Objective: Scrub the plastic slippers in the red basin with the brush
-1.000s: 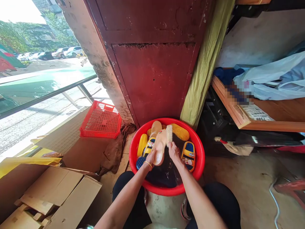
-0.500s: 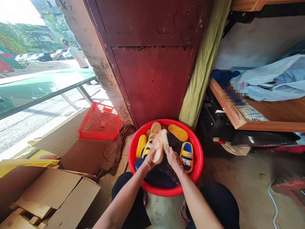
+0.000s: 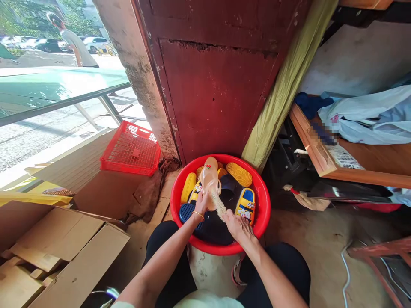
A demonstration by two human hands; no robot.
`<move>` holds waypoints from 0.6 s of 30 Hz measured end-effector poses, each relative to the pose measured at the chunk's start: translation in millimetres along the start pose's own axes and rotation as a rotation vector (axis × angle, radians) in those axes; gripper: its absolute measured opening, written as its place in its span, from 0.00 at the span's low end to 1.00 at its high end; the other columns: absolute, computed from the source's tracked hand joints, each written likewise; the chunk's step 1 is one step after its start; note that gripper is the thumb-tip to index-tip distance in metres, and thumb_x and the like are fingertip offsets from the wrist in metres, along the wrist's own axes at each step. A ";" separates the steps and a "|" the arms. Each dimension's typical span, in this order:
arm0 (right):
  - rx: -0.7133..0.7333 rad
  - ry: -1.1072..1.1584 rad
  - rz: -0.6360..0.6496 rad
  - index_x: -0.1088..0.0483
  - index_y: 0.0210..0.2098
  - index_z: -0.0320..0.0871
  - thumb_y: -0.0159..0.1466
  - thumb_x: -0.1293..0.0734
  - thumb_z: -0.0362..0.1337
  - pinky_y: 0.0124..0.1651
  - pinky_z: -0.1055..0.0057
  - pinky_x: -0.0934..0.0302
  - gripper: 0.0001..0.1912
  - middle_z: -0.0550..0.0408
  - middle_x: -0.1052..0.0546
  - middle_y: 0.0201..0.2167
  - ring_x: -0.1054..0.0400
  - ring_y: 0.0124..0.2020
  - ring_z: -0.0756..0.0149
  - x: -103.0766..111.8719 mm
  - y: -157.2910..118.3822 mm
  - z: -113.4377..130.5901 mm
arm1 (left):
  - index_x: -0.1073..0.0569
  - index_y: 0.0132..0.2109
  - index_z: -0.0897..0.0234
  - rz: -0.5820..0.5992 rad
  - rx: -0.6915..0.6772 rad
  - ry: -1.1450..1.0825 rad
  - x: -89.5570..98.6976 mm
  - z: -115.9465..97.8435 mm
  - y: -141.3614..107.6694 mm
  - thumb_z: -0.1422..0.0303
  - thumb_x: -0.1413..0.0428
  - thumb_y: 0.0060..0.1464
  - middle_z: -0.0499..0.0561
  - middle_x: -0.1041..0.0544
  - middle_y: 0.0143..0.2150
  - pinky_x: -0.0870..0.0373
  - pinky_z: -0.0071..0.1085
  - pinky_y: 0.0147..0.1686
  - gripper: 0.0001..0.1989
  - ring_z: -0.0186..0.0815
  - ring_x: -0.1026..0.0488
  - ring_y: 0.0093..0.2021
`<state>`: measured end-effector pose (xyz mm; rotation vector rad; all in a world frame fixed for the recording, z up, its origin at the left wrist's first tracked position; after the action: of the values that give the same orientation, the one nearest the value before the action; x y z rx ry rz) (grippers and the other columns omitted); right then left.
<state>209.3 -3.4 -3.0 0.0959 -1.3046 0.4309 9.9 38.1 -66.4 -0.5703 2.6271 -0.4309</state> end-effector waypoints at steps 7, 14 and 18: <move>-0.120 0.250 -0.086 0.29 0.45 0.40 0.75 0.50 0.45 0.37 0.68 0.37 0.22 0.37 0.20 0.34 0.23 0.38 0.56 1.2 72.7 43.6 | 0.27 0.56 0.59 0.024 -0.186 0.150 3.0 2.1 -14.7 0.65 0.31 0.49 0.55 0.24 0.57 0.40 0.37 0.64 0.27 0.47 0.31 0.62; -0.119 0.452 0.062 0.30 0.43 0.43 0.74 0.57 0.54 0.20 0.76 0.41 0.31 0.57 0.27 0.19 0.32 0.16 0.69 -9.2 73.5 24.3 | 0.30 0.61 0.62 0.124 -0.282 0.284 -3.1 16.3 -3.4 0.55 0.42 0.60 0.56 0.23 0.56 0.38 0.41 0.63 0.26 0.46 0.28 0.58; -0.176 0.529 0.068 0.31 0.44 0.41 0.73 0.58 0.54 0.19 0.76 0.40 0.33 0.60 0.31 0.15 0.34 0.13 0.69 -7.1 86.1 31.3 | 0.35 0.66 0.61 0.125 -0.325 0.392 -2.0 20.8 3.5 0.51 0.46 0.63 0.57 0.25 0.61 0.38 0.42 0.64 0.30 0.46 0.28 0.60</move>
<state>148.3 64.2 -16.0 -0.2005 -0.8193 0.3648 19.9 37.8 -85.1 -0.4501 3.1194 -0.0778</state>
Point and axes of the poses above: each hand's wrist, its own y-axis towards the middle knuckle, its own x-axis out of the back of the hand, z = x × y, the point moved 4 cm from there along y, towards the middle knuckle
